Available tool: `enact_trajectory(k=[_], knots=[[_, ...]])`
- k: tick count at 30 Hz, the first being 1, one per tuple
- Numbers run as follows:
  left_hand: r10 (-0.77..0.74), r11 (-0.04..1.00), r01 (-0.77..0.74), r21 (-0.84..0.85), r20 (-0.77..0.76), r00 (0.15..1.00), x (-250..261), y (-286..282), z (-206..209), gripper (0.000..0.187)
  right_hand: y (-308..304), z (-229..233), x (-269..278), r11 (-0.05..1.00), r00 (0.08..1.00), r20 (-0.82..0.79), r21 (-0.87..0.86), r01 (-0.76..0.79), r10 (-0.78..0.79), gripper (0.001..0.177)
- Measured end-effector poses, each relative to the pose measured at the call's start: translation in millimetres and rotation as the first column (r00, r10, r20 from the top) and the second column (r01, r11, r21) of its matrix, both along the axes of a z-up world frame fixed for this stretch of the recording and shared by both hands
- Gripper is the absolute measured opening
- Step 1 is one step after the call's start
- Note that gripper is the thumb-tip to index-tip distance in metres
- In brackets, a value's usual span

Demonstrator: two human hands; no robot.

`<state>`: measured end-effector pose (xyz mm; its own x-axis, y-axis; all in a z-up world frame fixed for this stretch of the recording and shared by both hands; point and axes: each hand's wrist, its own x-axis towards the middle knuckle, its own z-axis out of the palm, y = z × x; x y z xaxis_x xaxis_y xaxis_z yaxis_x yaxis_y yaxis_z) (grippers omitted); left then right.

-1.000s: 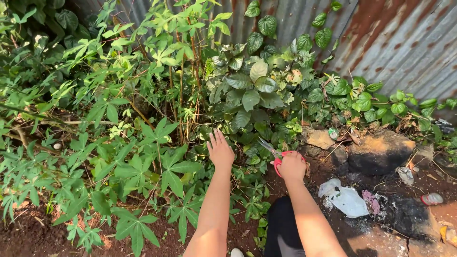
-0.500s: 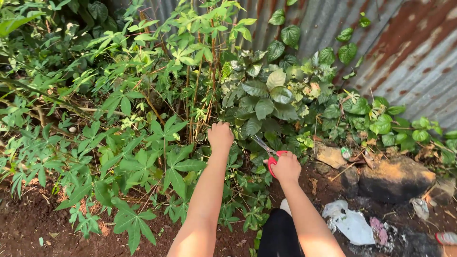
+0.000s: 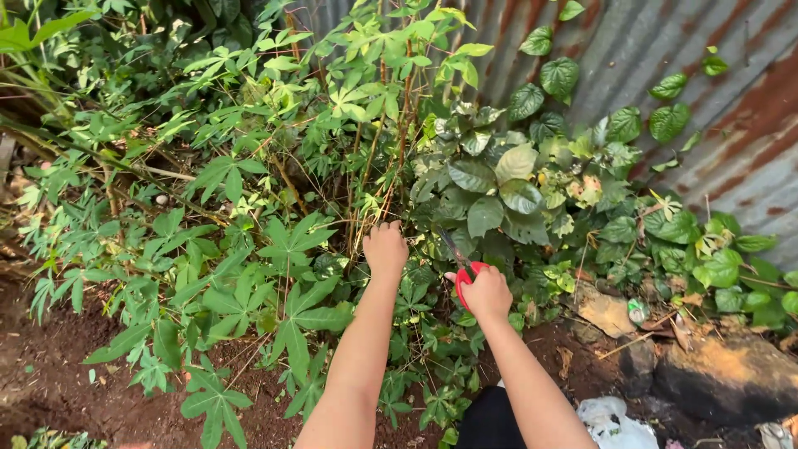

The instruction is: Trimming leaves and stems from cassava plants using scissors and placing them in a hole.

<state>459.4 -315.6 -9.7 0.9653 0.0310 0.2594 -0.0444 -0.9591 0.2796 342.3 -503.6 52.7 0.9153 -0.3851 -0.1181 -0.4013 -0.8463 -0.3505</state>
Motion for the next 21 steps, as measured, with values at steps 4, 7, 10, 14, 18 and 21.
enact_trajectory(k=[4, 7, 10, 14, 18, 21], knots=[[0.037, 0.999, -0.035, -0.031, 0.063, 0.997, 20.6, 6.0, 7.6, 0.035, -5.4, -6.5, 16.1, 0.998, 0.998, -0.035, 0.026, -0.052, 0.053, 0.078], [0.079, 0.995, -0.081, -0.054, -0.029, 0.996, 41.6, 8.6, 26.0, 0.028, -7.6, 1.0, 28.3, 0.994, 0.993, -0.101, 0.095, -0.054, 0.064, 0.076], [0.096, 0.992, -0.098, -0.082, -0.028, 0.995, 68.3, 9.4, 39.8, 0.023, -13.7, 1.8, 45.5, 0.983, 0.980, -0.194, 0.182, -0.015, 0.051, 0.076], [0.053, 0.979, -0.055, -0.194, -0.013, 0.998, 112.0, 9.1, 32.1, 0.025, -18.8, -5.4, 59.6, 0.967, 0.974, -0.205, 0.249, -0.046, 0.099, 0.080], [-0.075, 0.995, 0.065, -0.074, -0.141, 0.987, 148.3, 1.3, 18.2, 0.040, -18.7, -14.3, 76.4, 0.954, 0.968, -0.228, 0.300, -0.029, 0.101, 0.082], [-0.153, 0.988, 0.153, -0.011, -0.054, 0.987, 156.4, -5.6, 26.9, 0.046, -18.7, -19.1, 102.4, 0.968, 0.982, -0.161, 0.243, -0.059, 0.100, 0.085]])
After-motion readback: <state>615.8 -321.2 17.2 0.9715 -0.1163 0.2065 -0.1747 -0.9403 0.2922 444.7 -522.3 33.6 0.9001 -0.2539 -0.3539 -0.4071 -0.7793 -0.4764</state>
